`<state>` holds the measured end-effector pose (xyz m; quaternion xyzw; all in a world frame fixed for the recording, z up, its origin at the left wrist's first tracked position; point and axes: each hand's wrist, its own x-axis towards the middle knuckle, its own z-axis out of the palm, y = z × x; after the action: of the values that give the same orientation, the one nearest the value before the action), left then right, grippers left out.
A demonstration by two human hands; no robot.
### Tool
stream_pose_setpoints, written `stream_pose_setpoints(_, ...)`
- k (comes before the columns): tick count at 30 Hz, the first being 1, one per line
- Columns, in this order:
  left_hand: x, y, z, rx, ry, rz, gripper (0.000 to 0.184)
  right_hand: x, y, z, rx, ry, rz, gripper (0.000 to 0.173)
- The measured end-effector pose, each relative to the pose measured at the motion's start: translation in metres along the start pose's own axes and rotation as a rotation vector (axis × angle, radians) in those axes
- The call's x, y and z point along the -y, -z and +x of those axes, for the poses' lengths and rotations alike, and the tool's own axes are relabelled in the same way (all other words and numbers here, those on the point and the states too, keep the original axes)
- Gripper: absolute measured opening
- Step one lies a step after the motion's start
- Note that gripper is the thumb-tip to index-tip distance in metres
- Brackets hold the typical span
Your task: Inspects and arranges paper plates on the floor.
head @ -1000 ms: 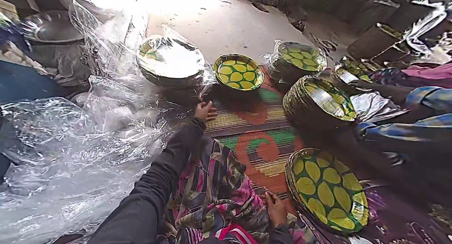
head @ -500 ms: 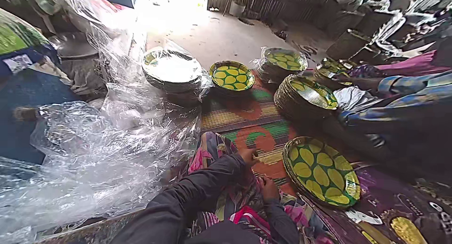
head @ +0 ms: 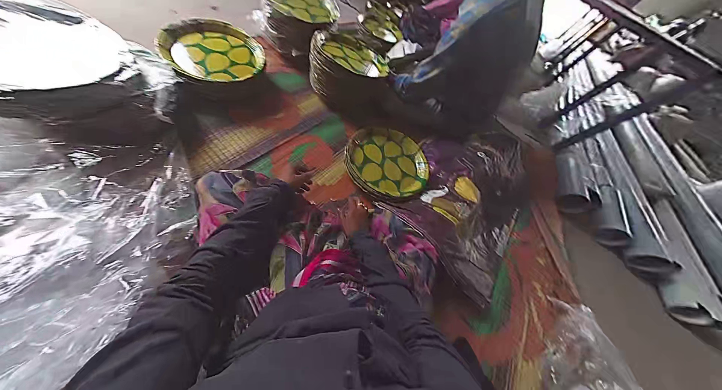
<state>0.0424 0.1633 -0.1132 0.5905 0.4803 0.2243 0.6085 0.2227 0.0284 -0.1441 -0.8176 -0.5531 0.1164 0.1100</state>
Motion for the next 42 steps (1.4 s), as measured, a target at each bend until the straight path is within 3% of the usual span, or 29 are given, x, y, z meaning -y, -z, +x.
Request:
stream_pose_setpoints(3,0.020,-0.004,0.011,-0.029,-0.016,0.098,0.035,-0.021,-0.003,0.027,-0.142,-0.087,-0.055,0.071)
stream_pose_setpoints(6,0.024,-0.002,0.011,0.015,-0.086,0.198,0.033,-0.035,0.001,0.054,-0.223,-0.160,-0.186,0.070)
stream_pose_setpoints(8,0.023,-0.002,0.010,0.027,-0.112,0.212,0.032,-0.042,0.010,0.070,-0.150,-0.167,-0.217,0.077)
stream_pose_setpoints(13,0.015,0.003,0.008,0.016,-0.098,0.234,0.035,-0.047,0.021,0.098,0.034,-0.218,-0.226,0.066)
stream_pose_setpoints(17,-0.022,0.017,0.020,0.085,-0.016,0.102,0.035,-0.043,0.012,0.095,-0.051,-0.224,-0.219,0.062)
stream_pose_setpoints(20,-0.057,0.038,0.060,0.146,-0.012,0.028,0.040,-0.044,0.008,0.084,-0.170,-0.137,-0.225,0.064)
stream_pose_setpoints(23,-0.074,0.054,0.109,-0.012,-0.024,-0.102,0.041,-0.039,0.011,0.077,-0.247,-0.044,-0.244,0.060)
stream_pose_setpoints(26,-0.050,0.065,0.143,-0.165,-0.036,-0.112,0.038,-0.035,0.004,0.079,-0.333,0.033,-0.222,0.062)
stream_pose_setpoints(29,-0.018,0.072,0.152,-0.169,0.032,-0.023,0.038,-0.034,-0.002,0.093,-0.413,0.196,-0.220,0.073)
stream_pose_setpoints(33,-0.011,0.085,0.160,-0.134,0.069,0.042,0.038,0.006,0.034,0.181,-0.344,0.247,-0.323,0.084)
stream_pose_setpoints(37,-0.016,0.090,0.166,-0.079,-0.039,0.141,0.036,0.063,0.086,0.333,-0.509,0.342,-0.421,0.099)
stream_pose_setpoints(39,-0.016,0.096,0.169,0.006,-0.006,0.245,0.036,0.092,0.103,0.396,-0.418,0.316,-0.545,0.109)
stream_pose_setpoints(42,-0.011,0.103,0.177,0.112,0.039,0.334,0.037,0.122,0.106,0.456,-0.252,0.223,-0.715,0.111)
